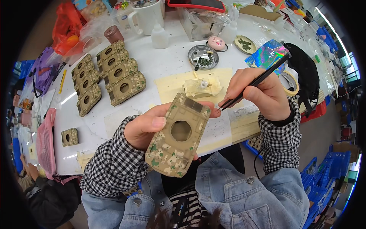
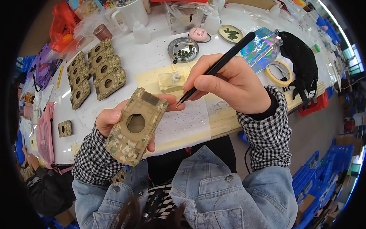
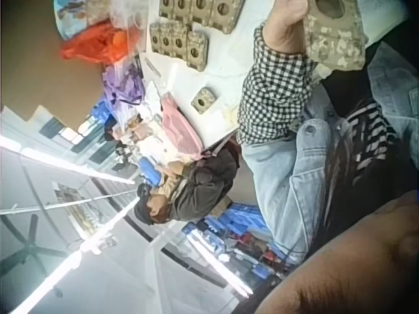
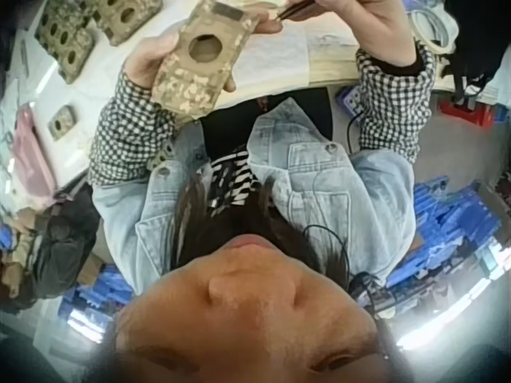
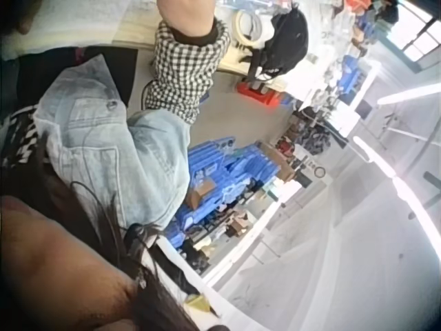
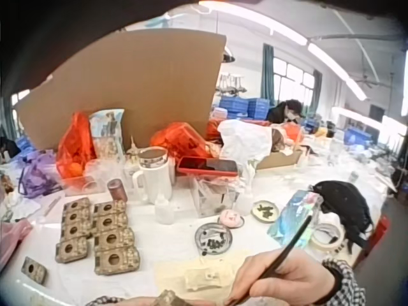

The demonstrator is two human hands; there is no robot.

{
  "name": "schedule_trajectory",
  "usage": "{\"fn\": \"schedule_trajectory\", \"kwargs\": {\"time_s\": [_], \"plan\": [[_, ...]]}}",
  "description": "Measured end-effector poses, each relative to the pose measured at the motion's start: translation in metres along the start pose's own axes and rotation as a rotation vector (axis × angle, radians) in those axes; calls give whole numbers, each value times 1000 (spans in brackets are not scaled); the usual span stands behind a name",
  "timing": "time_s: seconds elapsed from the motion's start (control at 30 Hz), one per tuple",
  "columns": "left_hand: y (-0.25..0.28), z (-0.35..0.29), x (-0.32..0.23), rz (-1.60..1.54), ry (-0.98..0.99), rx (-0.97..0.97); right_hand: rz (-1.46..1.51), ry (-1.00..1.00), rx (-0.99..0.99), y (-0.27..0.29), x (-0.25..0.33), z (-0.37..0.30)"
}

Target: Painting camouflage patterns and small details onto toy tank models using a paintbrush and tweezers.

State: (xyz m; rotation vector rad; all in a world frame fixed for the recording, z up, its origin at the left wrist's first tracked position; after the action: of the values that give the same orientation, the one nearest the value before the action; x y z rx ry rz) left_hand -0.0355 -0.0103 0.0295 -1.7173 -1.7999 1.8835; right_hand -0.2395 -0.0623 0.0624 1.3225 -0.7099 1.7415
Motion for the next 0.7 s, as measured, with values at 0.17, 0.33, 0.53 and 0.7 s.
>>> {"fn": "schedule_trajectory", "kwargs": {"time_s": [0.17,0.33,0.53,0.7], "plan": [[5,2,2,15,35,77,46,-85,45,-3,-3,3],[5,4,4,6,35,78,32,-127,67,-2,-6,5],[4,2,3,-27,57,74,15,-156,67,-3,-7,6],[6,1,2,-37,57,74,-9,-179,52,-2,-8,7]]}}
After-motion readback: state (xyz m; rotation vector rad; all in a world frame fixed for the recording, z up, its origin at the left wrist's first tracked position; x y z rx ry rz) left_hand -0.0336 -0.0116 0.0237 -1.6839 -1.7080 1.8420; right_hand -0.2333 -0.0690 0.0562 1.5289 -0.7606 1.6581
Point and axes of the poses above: each hand's wrist, its own z-axis towards the middle knuckle, its own y-axis out of the back of the hand, x = y × z, the point moved 4 cm from there along z, towards the middle knuckle, and after that the axes turned 13 degrees about -x, right-handed, at the moved point
